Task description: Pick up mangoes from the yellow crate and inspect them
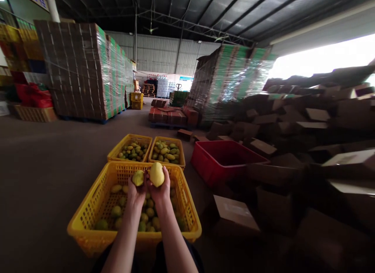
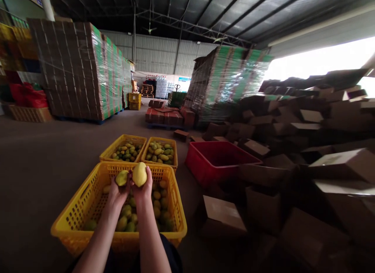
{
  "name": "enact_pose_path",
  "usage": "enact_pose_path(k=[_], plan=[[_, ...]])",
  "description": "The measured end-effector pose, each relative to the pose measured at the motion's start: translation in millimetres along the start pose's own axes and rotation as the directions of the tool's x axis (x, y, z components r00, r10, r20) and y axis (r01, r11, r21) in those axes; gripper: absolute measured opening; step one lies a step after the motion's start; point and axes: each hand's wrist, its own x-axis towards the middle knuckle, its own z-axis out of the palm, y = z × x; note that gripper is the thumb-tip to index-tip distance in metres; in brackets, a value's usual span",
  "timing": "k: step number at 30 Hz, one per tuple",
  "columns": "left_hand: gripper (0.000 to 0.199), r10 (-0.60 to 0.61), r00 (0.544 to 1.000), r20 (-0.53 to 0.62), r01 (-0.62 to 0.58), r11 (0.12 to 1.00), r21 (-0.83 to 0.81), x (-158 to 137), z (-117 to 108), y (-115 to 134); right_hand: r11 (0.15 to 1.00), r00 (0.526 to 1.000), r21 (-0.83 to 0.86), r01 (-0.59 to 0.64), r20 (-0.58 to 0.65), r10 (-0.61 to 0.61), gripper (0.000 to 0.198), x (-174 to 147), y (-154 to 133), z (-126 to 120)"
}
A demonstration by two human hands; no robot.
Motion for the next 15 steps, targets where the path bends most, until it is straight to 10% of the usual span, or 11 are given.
enact_pose_path(k=[7, 15], plan=[[0.034, 0.043, 0.998, 0.054, -0.037, 0.994, -0.103, -1, -11, 10, 0.996, 0.993, 0.079, -0.046, -0.105, 0.054, 0.032, -3, -2, -1], [0.032, 0.091, 0.985, -0.145, -0.110, 0.986, -0.128, 1, -12, 23, 0.996, 0.994, 0.083, -0.028, -0.103, 0.036, 0.027, 8, 12, 0]])
